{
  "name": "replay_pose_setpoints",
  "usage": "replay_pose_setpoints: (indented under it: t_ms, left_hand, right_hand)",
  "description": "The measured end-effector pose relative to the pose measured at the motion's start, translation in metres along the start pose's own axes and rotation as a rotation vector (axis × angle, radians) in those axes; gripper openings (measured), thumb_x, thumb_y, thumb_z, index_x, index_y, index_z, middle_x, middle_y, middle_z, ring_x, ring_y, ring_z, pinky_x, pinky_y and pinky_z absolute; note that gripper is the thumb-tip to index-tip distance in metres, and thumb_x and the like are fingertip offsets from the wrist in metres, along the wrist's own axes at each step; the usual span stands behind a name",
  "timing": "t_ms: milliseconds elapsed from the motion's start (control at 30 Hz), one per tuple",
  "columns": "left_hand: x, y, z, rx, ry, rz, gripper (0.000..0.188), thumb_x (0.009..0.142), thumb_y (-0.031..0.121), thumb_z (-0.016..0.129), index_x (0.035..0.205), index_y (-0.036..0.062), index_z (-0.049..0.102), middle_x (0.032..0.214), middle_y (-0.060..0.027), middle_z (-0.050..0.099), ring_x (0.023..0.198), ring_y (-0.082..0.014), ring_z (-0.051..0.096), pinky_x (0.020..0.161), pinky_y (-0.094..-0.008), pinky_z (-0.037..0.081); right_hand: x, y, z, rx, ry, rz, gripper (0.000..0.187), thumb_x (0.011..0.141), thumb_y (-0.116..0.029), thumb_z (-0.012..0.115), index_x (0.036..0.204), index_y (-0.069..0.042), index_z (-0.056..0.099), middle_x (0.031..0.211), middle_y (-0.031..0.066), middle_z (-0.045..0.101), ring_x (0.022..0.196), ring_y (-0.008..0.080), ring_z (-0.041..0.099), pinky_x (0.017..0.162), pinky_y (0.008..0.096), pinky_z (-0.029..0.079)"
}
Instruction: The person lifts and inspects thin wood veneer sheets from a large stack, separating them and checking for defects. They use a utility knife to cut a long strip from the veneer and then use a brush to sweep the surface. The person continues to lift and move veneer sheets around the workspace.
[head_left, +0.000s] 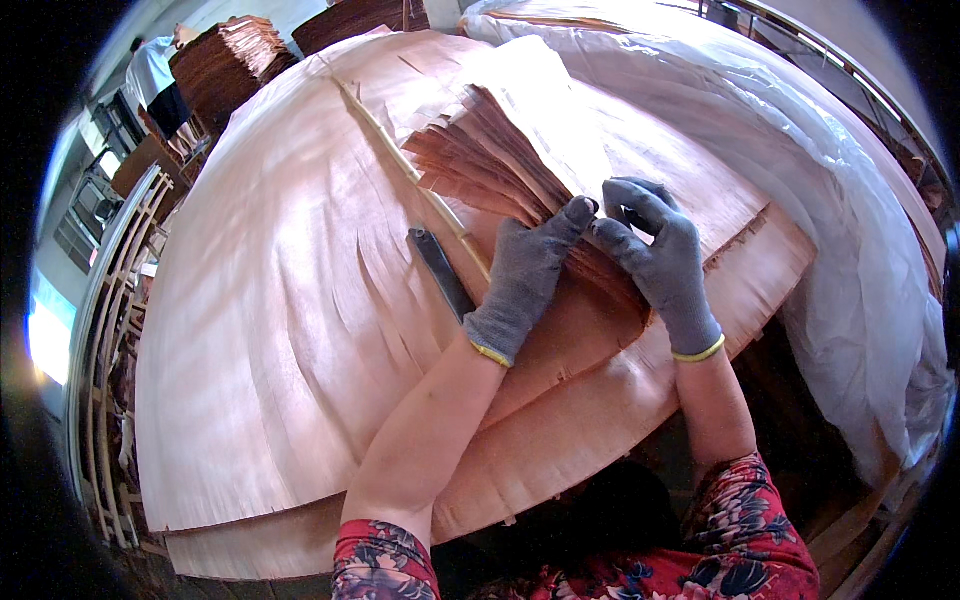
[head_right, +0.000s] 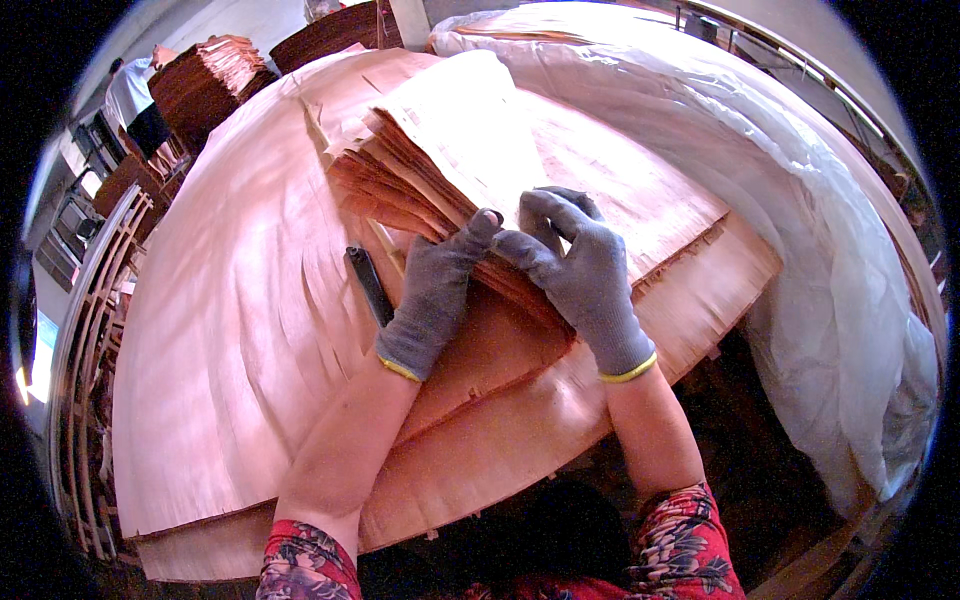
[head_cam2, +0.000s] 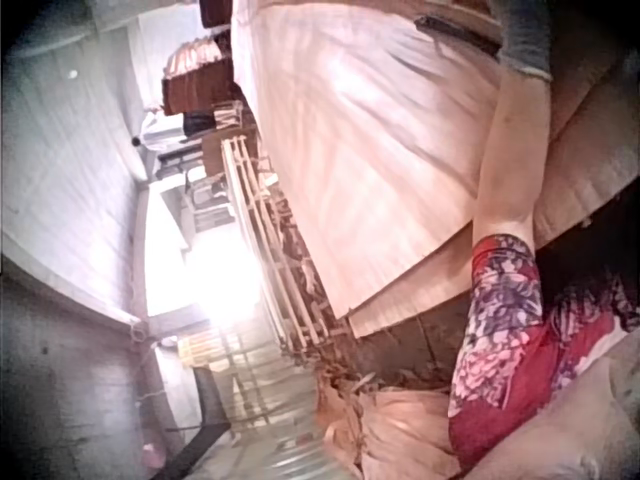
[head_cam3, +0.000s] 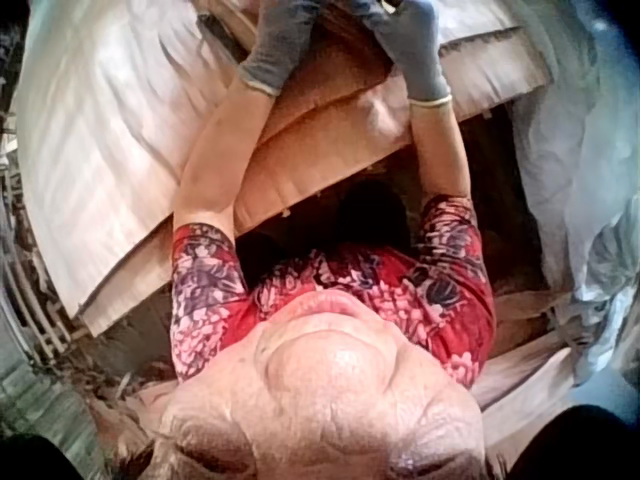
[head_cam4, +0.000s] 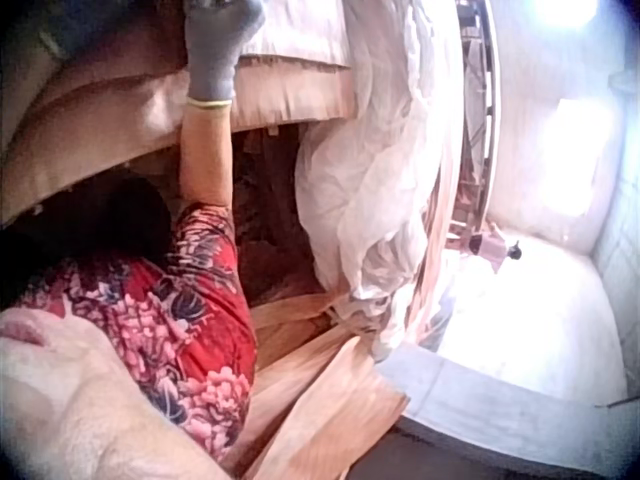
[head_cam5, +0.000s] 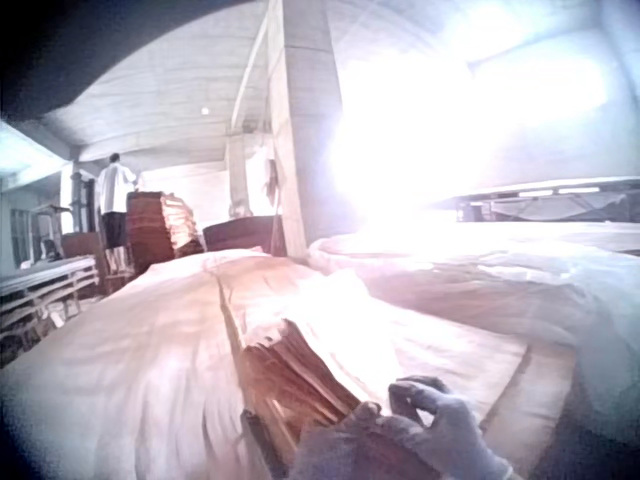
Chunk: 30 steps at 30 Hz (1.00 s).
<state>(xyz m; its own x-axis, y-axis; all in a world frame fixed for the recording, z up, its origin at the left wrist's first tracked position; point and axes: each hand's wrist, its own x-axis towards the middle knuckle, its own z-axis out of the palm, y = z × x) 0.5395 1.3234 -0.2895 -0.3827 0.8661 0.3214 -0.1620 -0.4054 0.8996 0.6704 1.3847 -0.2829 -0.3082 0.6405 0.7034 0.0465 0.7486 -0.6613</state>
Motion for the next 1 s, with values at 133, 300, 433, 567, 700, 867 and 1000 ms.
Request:
replay_pose_setpoints:
  t_ms: [133,300,433,567,700,867,1000]
  left_hand:
    - [0.000,0.003,0.003,0.015,-0.013,0.004,0.028,0.080,0.018,0.065,0.099,-0.0011,0.059,0.089,-0.0047,0.061,0.080,-0.0098,0.055,0.067,-0.0215,0.046]
    - [0.001,-0.001,0.004,0.021,0.001,0.040,0.029,0.079,0.019,0.066,0.099,-0.0013,0.059,0.090,-0.0052,0.061,0.080,-0.0110,0.056,0.068,-0.0223,0.046]
    - [0.002,-0.001,0.000,0.053,0.002,0.058,0.028,0.079,0.018,0.066,0.099,-0.0012,0.059,0.091,-0.0053,0.061,0.081,-0.0112,0.056,0.070,-0.0229,0.046]
    - [0.001,0.002,0.006,0.071,0.013,0.076,0.029,0.080,0.017,0.065,0.101,-0.0016,0.058,0.093,-0.0054,0.061,0.082,-0.0114,0.056,0.070,-0.0231,0.046]
    - [0.000,0.004,0.006,0.125,-0.007,0.068,0.031,0.081,0.018,0.064,0.103,-0.0021,0.056,0.096,-0.0060,0.060,0.085,-0.0114,0.054,0.072,-0.0236,0.046]
    - [0.005,-0.001,0.003,0.101,-0.033,0.082,0.033,0.082,0.020,0.062,0.105,-0.0024,0.054,0.096,-0.0058,0.059,0.085,-0.0121,0.053,0.073,-0.0240,0.045]
    - [0.004,-0.001,0.003,0.107,-0.034,0.079,0.031,0.083,0.019,0.061,0.104,-0.0024,0.055,0.094,-0.0056,0.059,0.083,-0.0126,0.054,0.071,-0.0239,0.045]
  right_hand:
    - [0.001,-0.003,-0.007,0.013,-0.038,0.046,0.033,0.072,-0.020,0.070,0.097,0.001,0.062,0.096,0.0138,0.060,0.084,0.0197,0.059,0.075,0.0275,0.047]
    - [0.001,0.003,-0.007,0.001,-0.011,-0.021,0.027,0.078,-0.019,0.063,0.095,0.002,0.062,0.096,0.0158,0.061,0.087,0.0210,0.060,0.076,0.0283,0.047]
    - [0.000,0.000,-0.005,0.006,-0.012,-0.011,0.025,0.084,-0.019,0.056,0.094,0.003,0.062,0.095,0.0177,0.062,0.084,0.0233,0.062,0.075,0.0291,0.047]
    - [0.000,0.004,-0.007,-0.072,0.018,-0.061,0.025,0.087,-0.017,0.049,0.098,0.002,0.060,0.096,0.0206,0.061,0.084,0.0253,0.063,0.072,0.0304,0.048]
    - [-0.001,0.001,-0.009,-0.138,0.048,-0.049,0.028,0.087,-0.012,0.047,0.112,0.000,0.053,0.099,0.0213,0.060,0.087,0.0289,0.062,0.069,0.0324,0.049]
    - [0.003,-0.003,-0.005,-0.107,0.227,-0.291,0.036,0.082,-0.001,0.048,0.118,-0.003,0.049,0.100,0.0205,0.060,0.086,0.0316,0.061,0.067,0.0331,0.049]
    - [0.005,0.008,-0.010,-0.167,0.150,-0.373,0.032,0.078,0.002,0.049,0.110,-0.002,0.056,0.095,0.0199,0.061,0.081,0.0287,0.063,0.065,0.0313,0.049]
